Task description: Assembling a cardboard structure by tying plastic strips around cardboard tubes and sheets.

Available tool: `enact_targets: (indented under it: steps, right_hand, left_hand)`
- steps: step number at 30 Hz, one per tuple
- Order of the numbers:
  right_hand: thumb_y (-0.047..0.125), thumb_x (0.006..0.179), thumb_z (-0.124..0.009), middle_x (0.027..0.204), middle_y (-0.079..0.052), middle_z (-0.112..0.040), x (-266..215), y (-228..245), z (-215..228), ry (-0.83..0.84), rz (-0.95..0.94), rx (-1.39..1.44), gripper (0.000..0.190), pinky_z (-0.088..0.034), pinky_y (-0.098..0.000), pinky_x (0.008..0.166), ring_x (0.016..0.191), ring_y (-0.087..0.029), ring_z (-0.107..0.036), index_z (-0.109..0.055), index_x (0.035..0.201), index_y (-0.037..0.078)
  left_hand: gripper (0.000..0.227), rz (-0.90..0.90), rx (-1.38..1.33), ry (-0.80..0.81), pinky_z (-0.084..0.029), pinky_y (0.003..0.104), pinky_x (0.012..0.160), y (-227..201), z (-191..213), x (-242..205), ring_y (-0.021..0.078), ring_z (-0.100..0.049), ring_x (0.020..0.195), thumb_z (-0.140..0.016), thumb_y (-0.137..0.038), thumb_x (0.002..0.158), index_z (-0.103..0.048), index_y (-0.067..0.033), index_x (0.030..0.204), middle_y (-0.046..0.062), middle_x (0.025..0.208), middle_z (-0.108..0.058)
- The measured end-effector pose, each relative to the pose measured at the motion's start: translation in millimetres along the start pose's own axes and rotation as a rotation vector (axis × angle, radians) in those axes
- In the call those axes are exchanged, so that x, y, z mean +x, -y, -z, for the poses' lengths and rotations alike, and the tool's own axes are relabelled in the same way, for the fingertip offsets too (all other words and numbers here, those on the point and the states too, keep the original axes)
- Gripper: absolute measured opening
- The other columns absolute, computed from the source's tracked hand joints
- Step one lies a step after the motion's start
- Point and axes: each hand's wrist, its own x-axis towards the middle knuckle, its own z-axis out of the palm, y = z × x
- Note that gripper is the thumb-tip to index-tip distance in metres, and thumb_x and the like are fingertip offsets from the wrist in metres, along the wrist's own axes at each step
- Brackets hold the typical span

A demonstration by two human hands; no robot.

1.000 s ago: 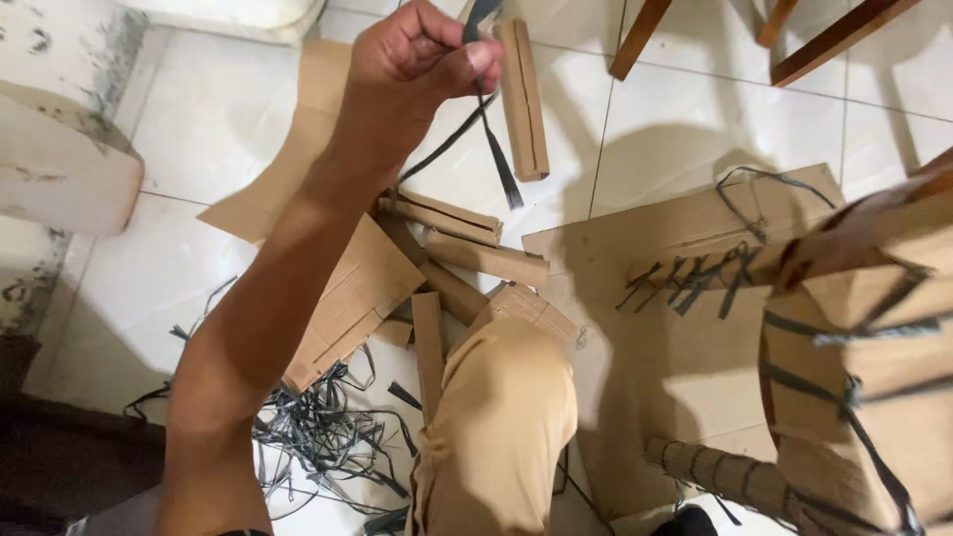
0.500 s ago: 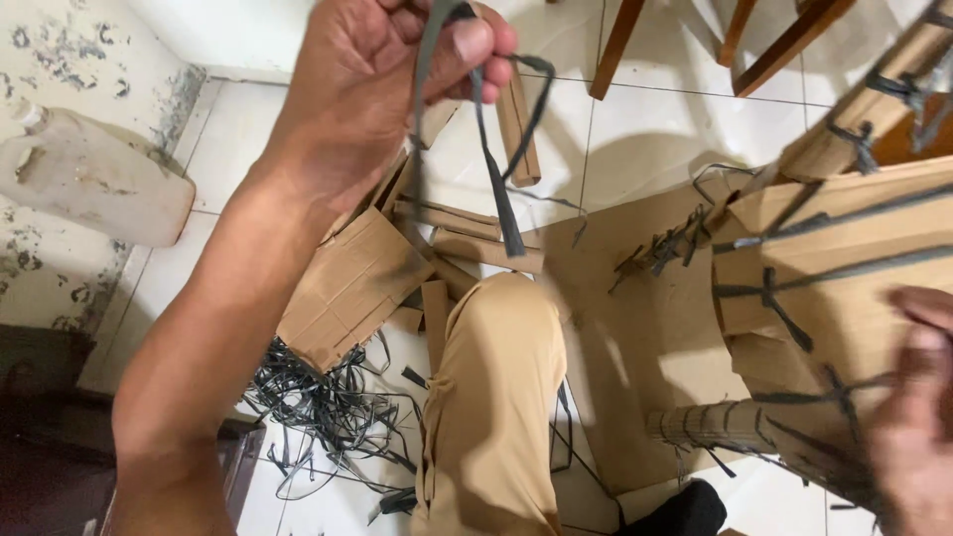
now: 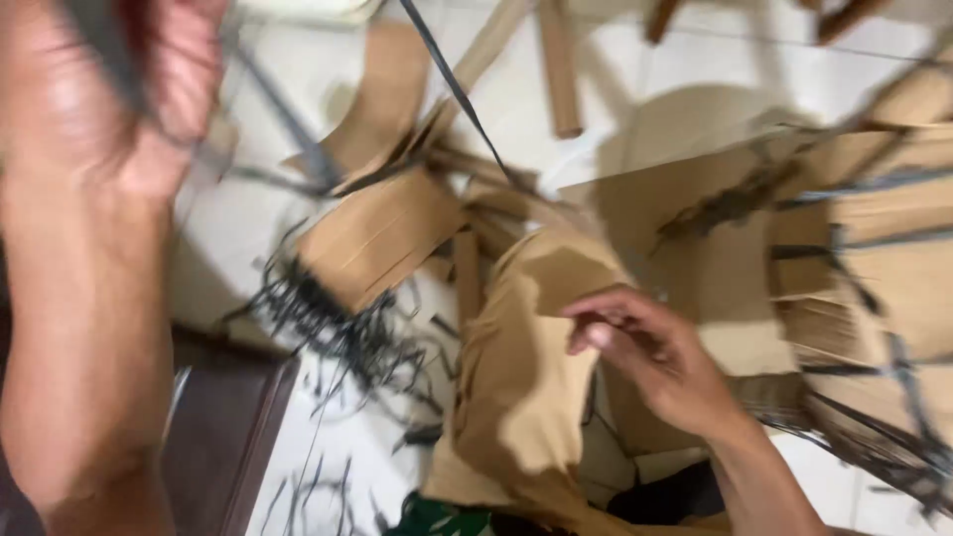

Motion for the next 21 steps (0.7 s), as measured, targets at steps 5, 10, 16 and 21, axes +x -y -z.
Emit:
enact_targets:
  steps: [5, 10, 16, 21]
  right_hand:
    - [0.006, 0.094, -0.061, 0.114, -0.014, -0.073, -9, -76, 11, -0.111, -0.015, -0.106, 0.029, -0.07, -0.0385, 0.092, 0.1, -0.026, -0.078, -0.063, 0.123, 0.004]
    - [-0.002, 0.105, -0.06, 0.105, -0.012, -0.072, -29, -139, 21, -0.219, -0.075, -0.057, 0.019, -0.062, -0.0295, 0.068, 0.082, -0.02, -0.072, -0.065, 0.12, 0.007]
    - [0.001, 0.131, -0.044, 0.096, -0.016, -0.057, -23, -167, 29, -0.23, -0.092, -0.02, 0.011, -0.059, -0.0354, 0.084, 0.087, -0.026, -0.065, -0.051, 0.137, -0.006]
    - [-0.002, 0.137, -0.037, 0.101, -0.019, -0.054, -25, -166, 26, -0.247, -0.093, -0.05, 0.016, -0.06, -0.0398, 0.095, 0.091, -0.029, -0.062, -0.048, 0.144, -0.011]
  left_hand:
    - [0.016, -0.113, 0.218, 0.295, -0.039, 0.008, 0.041, -39, 34, -130, -0.0035, -0.048, 0.056, -0.057, -0.022, 0.113, -0.059, -0.023, 0.128, -0.011, 0.112, -0.061]
    - [0.015, 0.036, 0.395, 0.326, -0.056, 0.01, 0.036, -56, 0, -218, -0.0027, -0.058, 0.04, -0.075, -0.025, 0.086, -0.062, -0.0276, 0.095, -0.013, 0.065, -0.065]
    - [0.018, 0.303, 0.707, 0.364, -0.067, 0.016, 0.056, -83, 2, -272, 0.0034, -0.072, 0.058, -0.067, -0.006, 0.08, -0.067, -0.0198, 0.092, -0.006, 0.075, -0.074]
    - [0.029, 0.511, 0.907, 0.481, -0.076, 0.021, 0.073, -80, 22, -286, 0.009, -0.082, 0.074, -0.059, 0.008, 0.075, -0.07, -0.0135, 0.09, 0.0, 0.084, -0.082]
